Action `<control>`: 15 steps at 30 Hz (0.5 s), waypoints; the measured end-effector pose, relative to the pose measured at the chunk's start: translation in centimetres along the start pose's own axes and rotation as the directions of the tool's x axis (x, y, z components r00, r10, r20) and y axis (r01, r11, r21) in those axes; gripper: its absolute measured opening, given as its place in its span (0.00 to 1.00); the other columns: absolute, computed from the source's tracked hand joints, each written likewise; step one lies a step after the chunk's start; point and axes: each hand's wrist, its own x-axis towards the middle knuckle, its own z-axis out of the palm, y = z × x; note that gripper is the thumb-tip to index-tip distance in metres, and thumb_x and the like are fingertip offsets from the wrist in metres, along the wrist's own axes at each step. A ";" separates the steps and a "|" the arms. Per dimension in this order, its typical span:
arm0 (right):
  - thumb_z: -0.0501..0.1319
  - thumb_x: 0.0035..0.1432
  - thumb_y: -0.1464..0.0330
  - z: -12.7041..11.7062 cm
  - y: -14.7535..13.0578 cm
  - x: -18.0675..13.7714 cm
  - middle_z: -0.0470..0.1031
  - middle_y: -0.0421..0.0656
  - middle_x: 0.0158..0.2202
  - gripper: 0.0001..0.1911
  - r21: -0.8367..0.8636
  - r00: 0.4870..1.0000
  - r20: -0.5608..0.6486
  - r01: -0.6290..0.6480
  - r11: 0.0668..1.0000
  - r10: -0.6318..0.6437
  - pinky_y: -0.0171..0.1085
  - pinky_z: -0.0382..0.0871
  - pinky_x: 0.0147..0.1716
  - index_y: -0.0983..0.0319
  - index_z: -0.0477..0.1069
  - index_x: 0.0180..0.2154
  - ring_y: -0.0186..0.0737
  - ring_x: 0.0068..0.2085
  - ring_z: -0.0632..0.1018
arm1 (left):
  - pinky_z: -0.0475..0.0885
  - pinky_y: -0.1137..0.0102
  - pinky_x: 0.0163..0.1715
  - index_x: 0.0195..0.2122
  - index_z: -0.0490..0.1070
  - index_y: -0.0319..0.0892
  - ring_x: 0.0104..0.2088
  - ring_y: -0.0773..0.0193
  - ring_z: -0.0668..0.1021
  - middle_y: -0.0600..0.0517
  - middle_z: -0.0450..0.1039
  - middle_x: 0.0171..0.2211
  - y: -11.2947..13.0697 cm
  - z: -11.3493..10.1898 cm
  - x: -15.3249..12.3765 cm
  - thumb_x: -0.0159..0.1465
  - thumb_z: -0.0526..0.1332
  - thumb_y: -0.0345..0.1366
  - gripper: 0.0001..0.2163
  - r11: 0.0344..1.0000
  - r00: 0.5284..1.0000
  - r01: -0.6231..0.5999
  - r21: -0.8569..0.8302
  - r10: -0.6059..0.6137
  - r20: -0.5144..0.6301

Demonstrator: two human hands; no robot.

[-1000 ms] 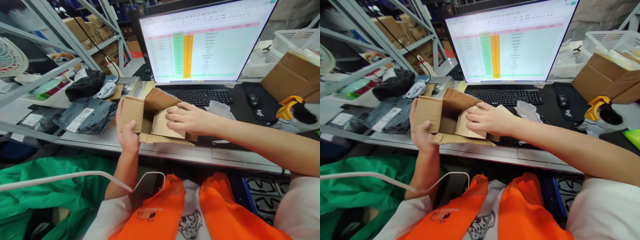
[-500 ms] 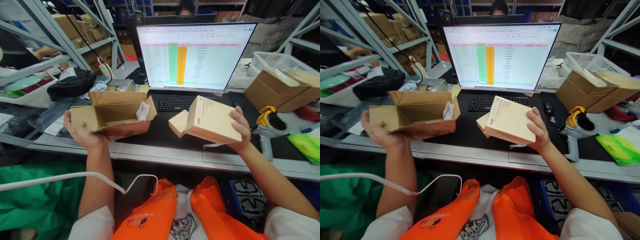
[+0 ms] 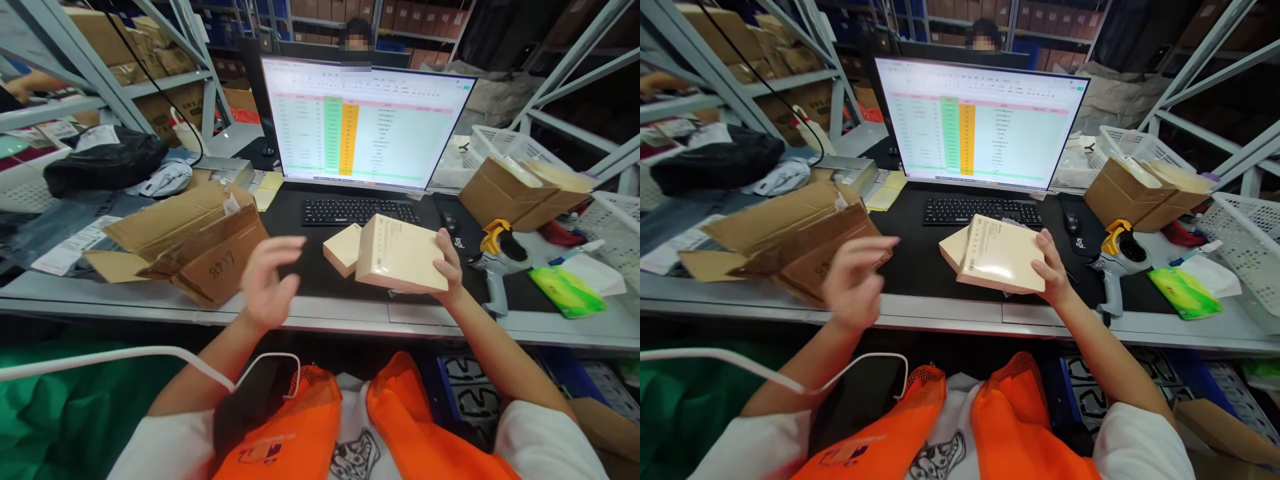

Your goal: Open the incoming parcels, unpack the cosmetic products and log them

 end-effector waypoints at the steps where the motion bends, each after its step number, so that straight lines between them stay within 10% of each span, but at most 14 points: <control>1: 0.73 0.59 0.62 -0.3 -0.2 0.9 0.55 0.42 0.75 0.34 0.009 0.994 0.007 0.104 0.994 -0.105 0.69 0.65 0.66 0.43 0.62 0.62 0.61 0.73 0.61 | 0.79 0.51 0.53 0.51 0.75 0.50 0.57 0.46 0.78 0.45 0.75 0.55 0.3 1.7 1.0 0.61 0.67 0.57 0.23 0.991 0.990 0.087 -0.102 -0.074 0.124; 3: 0.70 0.61 0.67 -0.8 -0.8 2.9 0.55 0.42 0.75 0.33 0.009 0.967 0.060 0.247 0.969 -0.247 0.69 0.65 0.66 0.42 0.62 0.63 0.59 0.73 0.60 | 0.81 0.57 0.43 0.58 0.74 0.48 0.55 0.45 0.80 0.41 0.73 0.60 0.5 4.9 3.2 0.63 0.65 0.59 0.28 0.892 0.847 0.393 -0.222 -0.257 0.465; 7: 0.63 0.65 0.72 -2.4 -1.5 5.4 0.56 0.47 0.75 0.30 -0.114 0.965 0.231 0.154 0.981 -0.124 0.69 0.59 0.68 0.47 0.64 0.65 0.56 0.74 0.58 | 0.79 0.63 0.30 0.49 0.78 0.40 0.41 0.46 0.83 0.38 0.80 0.48 -1.3 9.6 6.0 0.52 0.74 0.59 0.32 0.638 0.362 0.768 -0.060 -0.355 0.862; 9: 0.64 0.65 0.68 -4.7 -1.0 4.9 0.59 0.53 0.73 0.30 -0.288 0.940 0.311 -0.048 0.956 0.141 0.68 0.55 0.69 0.54 0.64 0.67 0.58 0.74 0.59 | 0.78 0.64 0.30 0.44 0.79 0.39 0.38 0.49 0.82 0.39 0.81 0.43 -2.8 11.0 6.2 0.49 0.75 0.56 0.29 0.535 0.363 0.839 -0.099 -0.414 0.835; 11: 0.65 0.64 0.60 -8.1 0.3 2.7 0.66 0.61 0.68 0.32 -0.500 0.845 0.249 -0.305 0.811 0.472 0.66 0.59 0.67 0.62 0.67 0.66 0.64 0.70 0.66 | 0.78 0.63 0.33 0.42 0.78 0.39 0.40 0.50 0.82 0.41 0.81 0.43 -4.4 11.6 6.1 0.50 0.74 0.53 0.26 0.443 0.469 0.862 -0.246 -0.513 0.719; 13: 0.66 0.61 0.53 -11.7 2.0 -0.6 0.77 0.65 0.54 0.30 -0.628 0.666 0.006 -0.578 0.521 0.746 0.62 0.68 0.59 0.67 0.75 0.56 0.68 0.59 0.76 | 0.79 0.62 0.37 0.45 0.76 0.41 0.45 0.50 0.82 0.43 0.81 0.45 -5.8 11.6 6.1 0.52 0.73 0.50 0.24 0.417 0.570 0.821 -0.391 -0.565 0.597; 15: 0.73 0.51 0.50 -14.3 3.8 -4.1 0.79 0.63 0.39 0.25 -0.638 0.382 -0.089 -0.731 0.242 0.920 0.58 0.72 0.49 0.63 0.79 0.39 0.69 0.48 0.80 | 0.80 0.60 0.42 0.52 0.74 0.44 0.49 0.50 0.81 0.45 0.80 0.50 -6.9 11.1 6.3 0.53 0.74 0.46 0.26 0.442 0.656 0.754 -0.486 -0.549 0.518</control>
